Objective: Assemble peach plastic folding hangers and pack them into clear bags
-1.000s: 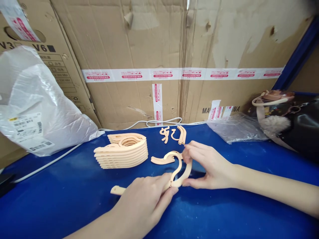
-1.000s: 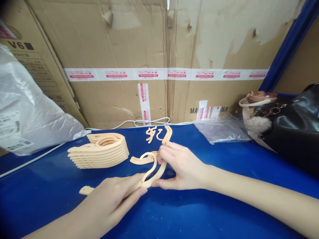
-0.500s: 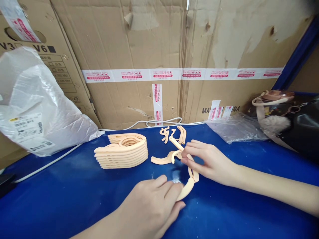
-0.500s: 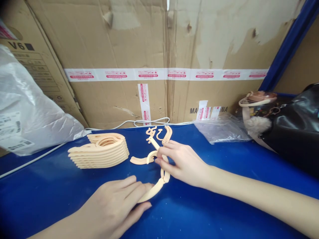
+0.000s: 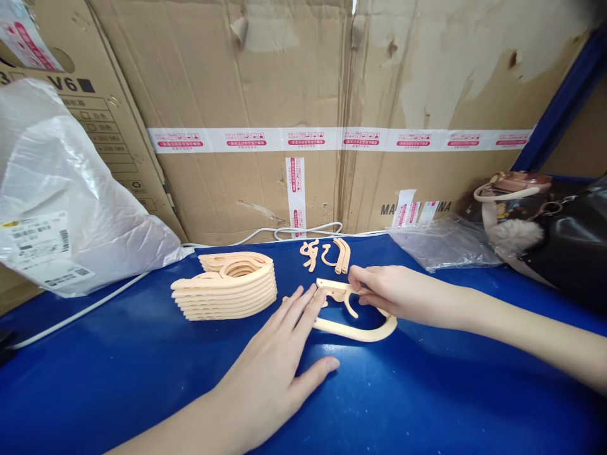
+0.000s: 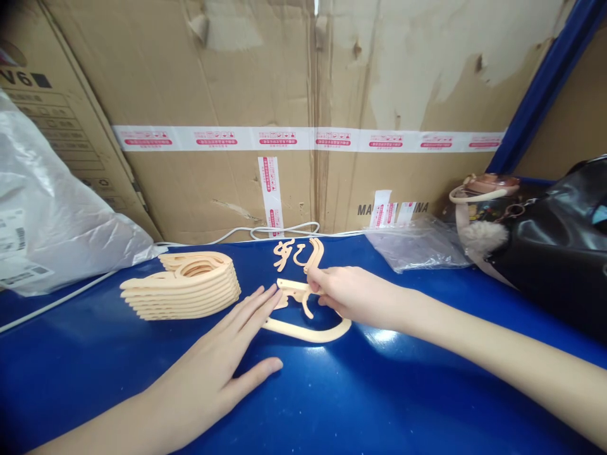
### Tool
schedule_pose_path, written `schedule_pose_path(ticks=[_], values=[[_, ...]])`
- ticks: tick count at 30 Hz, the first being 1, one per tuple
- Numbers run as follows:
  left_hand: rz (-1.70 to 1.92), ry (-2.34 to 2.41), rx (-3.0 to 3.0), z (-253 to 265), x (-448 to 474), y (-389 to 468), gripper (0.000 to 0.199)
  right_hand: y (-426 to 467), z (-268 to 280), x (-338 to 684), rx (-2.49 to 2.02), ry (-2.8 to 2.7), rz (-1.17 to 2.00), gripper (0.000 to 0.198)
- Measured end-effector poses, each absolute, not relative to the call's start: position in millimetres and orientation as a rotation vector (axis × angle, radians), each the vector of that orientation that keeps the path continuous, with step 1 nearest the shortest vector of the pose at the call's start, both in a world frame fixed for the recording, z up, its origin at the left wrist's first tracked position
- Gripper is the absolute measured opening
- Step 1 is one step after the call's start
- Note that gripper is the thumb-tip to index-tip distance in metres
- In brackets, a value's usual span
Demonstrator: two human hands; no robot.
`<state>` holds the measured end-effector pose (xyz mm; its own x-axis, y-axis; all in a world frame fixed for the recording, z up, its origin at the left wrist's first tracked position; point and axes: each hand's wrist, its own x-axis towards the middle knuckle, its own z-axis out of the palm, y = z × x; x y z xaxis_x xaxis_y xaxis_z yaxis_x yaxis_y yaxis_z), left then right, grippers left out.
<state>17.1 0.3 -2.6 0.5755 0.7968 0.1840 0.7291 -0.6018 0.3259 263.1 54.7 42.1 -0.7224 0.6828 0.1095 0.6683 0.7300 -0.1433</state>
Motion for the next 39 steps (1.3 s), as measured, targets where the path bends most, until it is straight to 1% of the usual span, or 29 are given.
schedule_pose_path(ticks=[2,5,6,8,10,11,12,14,16,20,22,25,29,32,35,38,39], values=[[0.408,1.344,2.572,-2,18,-1,0.071,56,41,265,-1.132,-2.786,0.112,0.014],[0.376,1.439,2.678,0,20,-5,0.066,60,39,269,-1.176,-2.766,0.037,0.018],[0.371,1.461,2.749,0,21,-6,0.062,62,38,269,-1.185,-2.763,-0.001,0.019],[0.371,1.513,2.913,0,23,-7,0.048,66,37,270,-1.191,-2.772,-0.093,0.018],[0.375,1.578,3.079,-3,24,-6,0.031,69,36,271,-1.188,-2.793,-0.19,0.013],[0.382,1.605,3.16,-4,24,-5,0.026,70,36,271,-1.187,-2.799,-0.24,0.01],[0.392,1.62,3.235,-5,24,-4,0.026,71,37,271,-1.182,-2.802,-0.294,0.008],[0.427,1.616,3.359,-6,24,-3,0.032,70,38,270,-1.149,-2.796,-0.407,0.006],[0.459,1.591,3.432,-6,23,-3,0.037,66,41,268,-1.05,-2.786,-0.455,0.011],[0.498,1.536,3.475,-2,22,-5,0.04,47,43,258,-0.745,-2.901,-0.254,0.029],[0.537,1.523,3.483,0,21,-5,0.039,37,42,252,-0.656,-2.976,-0.221,0.028],[0.662,1.508,3.505,5,19,-4,0.04,27,36,244,-0.663,-3.006,-0.303,0.022],[0.913,1.473,3.358,9,16,-3,0.045,25,30,241,-0.657,-2.98,-0.419,0.025],[0.96,1.436,3.015,10,15,-3,0.04,27,25,243,-0.595,-2.973,-0.5,0.026],[0.908,1.487,2.745,10,16,-3,0.039,29,21,244,-0.582,-2.96,-0.502,0.026],[0.736,1.489,2.605,13,17,-2,0.031,30,15,244,-0.608,-2.915,-0.515,0.026],[0.676,1.491,2.564,14,17,-1,0.031,30,14,244,-0.623,-2.898,-0.527,0.026]])
